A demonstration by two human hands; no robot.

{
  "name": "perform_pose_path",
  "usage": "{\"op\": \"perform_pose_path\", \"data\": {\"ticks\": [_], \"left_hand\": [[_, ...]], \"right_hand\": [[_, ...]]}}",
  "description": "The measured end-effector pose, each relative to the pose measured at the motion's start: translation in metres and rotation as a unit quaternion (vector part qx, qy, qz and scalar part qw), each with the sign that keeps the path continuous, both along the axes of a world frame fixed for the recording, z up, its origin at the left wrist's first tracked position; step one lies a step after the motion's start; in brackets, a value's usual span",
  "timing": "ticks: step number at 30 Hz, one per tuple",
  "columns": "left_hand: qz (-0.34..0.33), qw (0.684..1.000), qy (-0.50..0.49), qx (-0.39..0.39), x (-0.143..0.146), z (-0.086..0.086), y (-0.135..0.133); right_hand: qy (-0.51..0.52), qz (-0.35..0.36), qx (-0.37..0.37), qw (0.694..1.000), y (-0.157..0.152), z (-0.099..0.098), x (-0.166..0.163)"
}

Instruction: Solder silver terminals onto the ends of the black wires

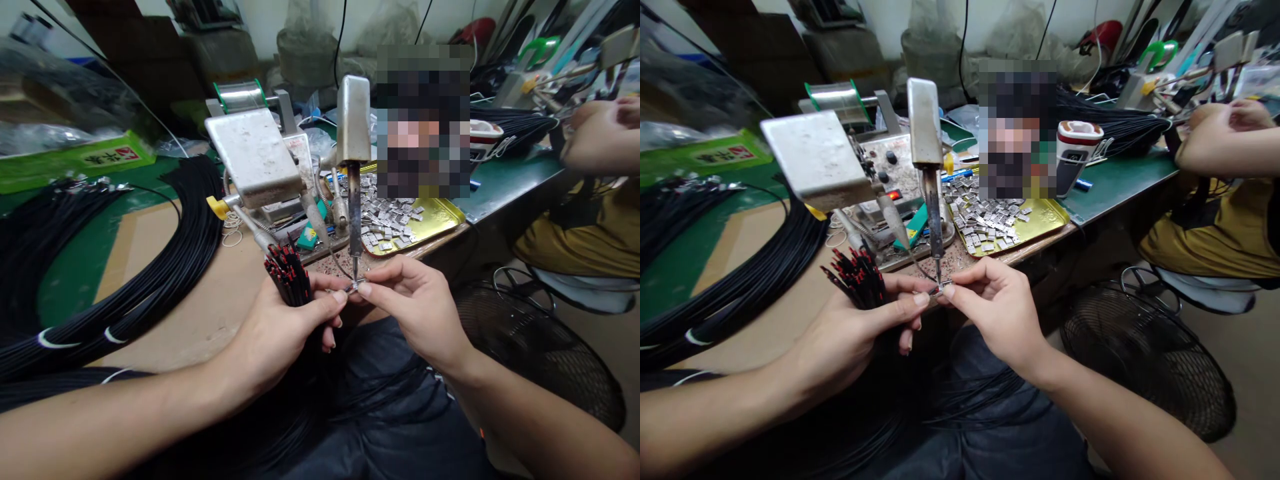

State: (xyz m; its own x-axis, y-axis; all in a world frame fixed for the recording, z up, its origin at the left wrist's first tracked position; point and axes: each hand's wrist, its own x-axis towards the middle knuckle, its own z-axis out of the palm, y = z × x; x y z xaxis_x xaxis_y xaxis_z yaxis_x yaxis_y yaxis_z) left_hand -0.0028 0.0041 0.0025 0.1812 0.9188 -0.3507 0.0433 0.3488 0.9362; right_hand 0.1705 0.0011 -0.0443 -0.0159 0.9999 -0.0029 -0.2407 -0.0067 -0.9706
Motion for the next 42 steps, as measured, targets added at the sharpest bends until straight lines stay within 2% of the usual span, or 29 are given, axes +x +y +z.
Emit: {"op": "perform_pose_path", "data": {"ticks": [5,8,12,15,17,20,24,27,30,36,42], "left_hand": [[-0.006,1.000,0.008,0.004,0.001,0.001,0.000],[-0.032,0.999,0.004,-0.002,0.002,0.000,-0.001],[-0.098,0.995,0.013,-0.015,0.003,-0.003,-0.003],[-0.117,0.992,0.037,-0.013,0.004,-0.003,-0.005],[-0.135,0.990,0.043,-0.017,0.004,0.000,-0.006],[-0.187,0.982,0.031,-0.005,0.004,0.003,-0.008],[-0.234,0.971,0.017,0.050,0.005,0.004,-0.011],[-0.261,0.964,0.027,0.038,0.004,0.003,-0.012],[-0.255,0.966,0.037,0.008,0.003,0.005,-0.012],[-0.187,0.981,0.056,-0.010,0.002,0.008,-0.007],[-0.127,0.989,0.069,-0.024,0.004,0.005,-0.006]], "right_hand": [[-0.008,0.009,-0.001,1.000,0.000,0.001,-0.001],[-0.050,0.021,0.011,0.998,0.003,0.006,0.003],[-0.106,0.067,0.034,0.991,0.008,0.021,0.024],[-0.144,0.119,0.063,0.980,0.007,0.034,0.040],[-0.179,0.116,0.080,0.974,0.003,0.040,0.043],[-0.219,0.116,0.087,0.965,-0.009,0.042,0.031],[-0.231,0.120,0.112,0.959,-0.021,0.037,0.006],[-0.237,0.111,0.117,0.958,-0.022,0.034,0.002],[-0.231,0.108,0.085,0.963,-0.019,0.035,0.007],[-0.248,0.087,0.046,0.964,-0.013,0.040,0.016],[-0.238,0.116,0.015,0.964,-0.009,0.042,0.022]]}}
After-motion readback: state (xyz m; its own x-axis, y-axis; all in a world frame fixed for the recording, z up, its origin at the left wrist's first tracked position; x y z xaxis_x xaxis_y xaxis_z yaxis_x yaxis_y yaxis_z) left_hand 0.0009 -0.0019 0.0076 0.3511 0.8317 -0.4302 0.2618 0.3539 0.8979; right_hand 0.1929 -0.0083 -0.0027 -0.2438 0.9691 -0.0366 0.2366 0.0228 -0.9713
